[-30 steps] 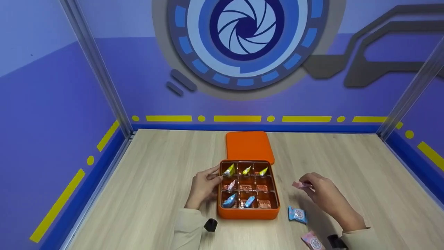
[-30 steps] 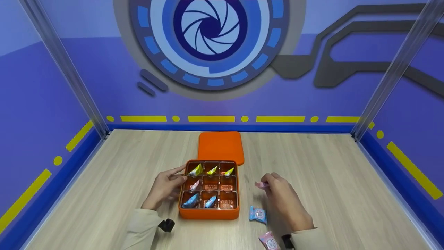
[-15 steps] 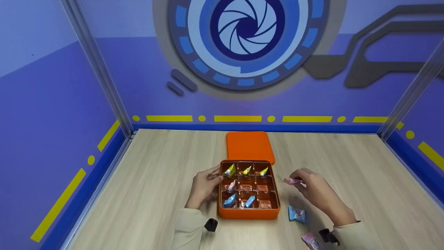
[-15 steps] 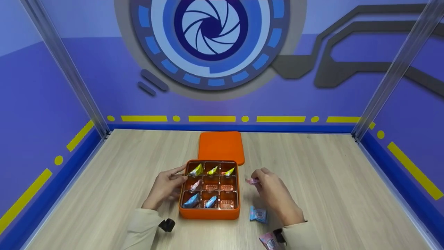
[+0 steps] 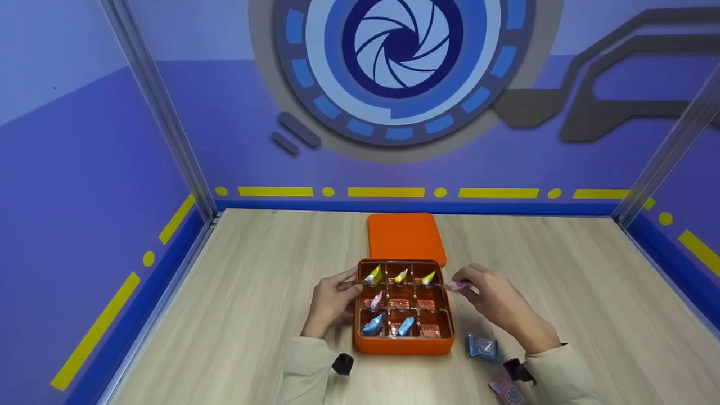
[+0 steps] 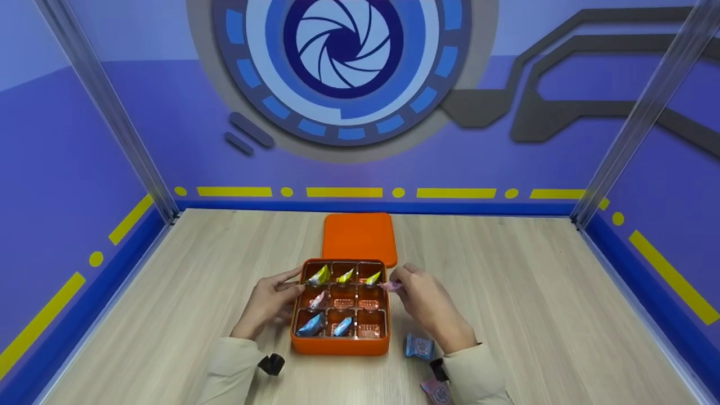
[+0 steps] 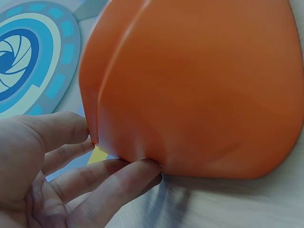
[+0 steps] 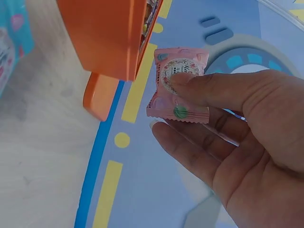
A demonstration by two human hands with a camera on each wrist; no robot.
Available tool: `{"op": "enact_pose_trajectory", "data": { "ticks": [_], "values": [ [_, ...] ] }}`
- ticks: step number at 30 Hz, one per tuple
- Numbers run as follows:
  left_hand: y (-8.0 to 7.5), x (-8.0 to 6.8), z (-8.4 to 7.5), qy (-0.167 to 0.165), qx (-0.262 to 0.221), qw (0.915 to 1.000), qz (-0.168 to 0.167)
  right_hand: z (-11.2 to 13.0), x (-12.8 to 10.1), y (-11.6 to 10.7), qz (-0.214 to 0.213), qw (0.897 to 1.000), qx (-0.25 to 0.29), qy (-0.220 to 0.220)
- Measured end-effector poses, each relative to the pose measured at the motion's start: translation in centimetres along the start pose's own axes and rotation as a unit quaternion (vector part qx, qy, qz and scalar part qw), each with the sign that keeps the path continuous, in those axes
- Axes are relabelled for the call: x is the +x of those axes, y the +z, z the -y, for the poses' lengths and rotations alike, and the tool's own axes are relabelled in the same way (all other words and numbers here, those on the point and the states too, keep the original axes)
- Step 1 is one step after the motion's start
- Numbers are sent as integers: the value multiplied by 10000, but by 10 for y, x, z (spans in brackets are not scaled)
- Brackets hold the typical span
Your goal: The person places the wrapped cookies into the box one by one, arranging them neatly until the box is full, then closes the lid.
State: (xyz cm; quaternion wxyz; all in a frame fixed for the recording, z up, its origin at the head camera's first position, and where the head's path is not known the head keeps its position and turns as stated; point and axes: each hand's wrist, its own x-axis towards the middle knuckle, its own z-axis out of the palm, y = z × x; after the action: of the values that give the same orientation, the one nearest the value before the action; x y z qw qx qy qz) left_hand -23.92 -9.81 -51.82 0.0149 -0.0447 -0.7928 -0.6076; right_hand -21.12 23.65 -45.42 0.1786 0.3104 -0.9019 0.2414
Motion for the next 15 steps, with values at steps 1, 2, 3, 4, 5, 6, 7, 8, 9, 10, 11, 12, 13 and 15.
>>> {"op": "enact_pose_trajectory", "data": {
  "ticks": [1, 2, 3, 4, 5, 6, 7, 8, 9, 10, 11, 12, 13, 15],
  "values": [
    [0, 0, 0, 23, -4, 10000, 3, 1, 1, 1, 20, 10000, 4, -2],
    [0, 0, 0, 48, -2, 10000, 1, 2, 3, 2, 48, 10000, 9, -5],
    [0, 0, 0, 70, 13, 10000, -10, 3, 4, 2, 84, 10000, 12, 11],
    [0, 0, 1, 118, 44, 9999, -11, 4, 6, 3, 125, 9999, 44, 11],
    [0, 0, 1, 155, 57, 9999, -4, 5, 7, 4, 162, 9998, 74, 11],
    [-1, 0, 1, 170, 29, 9999, 15, 6, 9, 5, 207, 9997, 122, 34],
    [-1, 0, 1, 174, -5, 9998, 31, 6, 10, 6, 242, 9996, 145, 36],
    [-1, 0, 1, 190, -32, 9998, 43, 7, 12, 7, 263, 9995, 156, 38],
    [-1, 0, 1, 216, -60, 9997, 58, 8, 13, 8, 286, 9994, 163, 51],
    [-1, 0, 1, 223, -75, 9997, 69, 9, 15, 10, 307, 9993, 191, 61],
    [-1, 0, 1, 210, -106, 9997, 78, 10, 16, 11, 325, 9993, 185, 69],
    [-1, 0, 1, 201, -119, 9997, 76, 11, 18, 12, 346, 9992, 180, 77],
    [-1, 0, 1, 214, -100, 9997, 67, 12, 19, 13, 359, 9992, 154, 74],
    [-1, 0, 1, 248, -50, 9997, 53, 14, 21, 15, 385, 9991, 165, 56]
  ]
}}
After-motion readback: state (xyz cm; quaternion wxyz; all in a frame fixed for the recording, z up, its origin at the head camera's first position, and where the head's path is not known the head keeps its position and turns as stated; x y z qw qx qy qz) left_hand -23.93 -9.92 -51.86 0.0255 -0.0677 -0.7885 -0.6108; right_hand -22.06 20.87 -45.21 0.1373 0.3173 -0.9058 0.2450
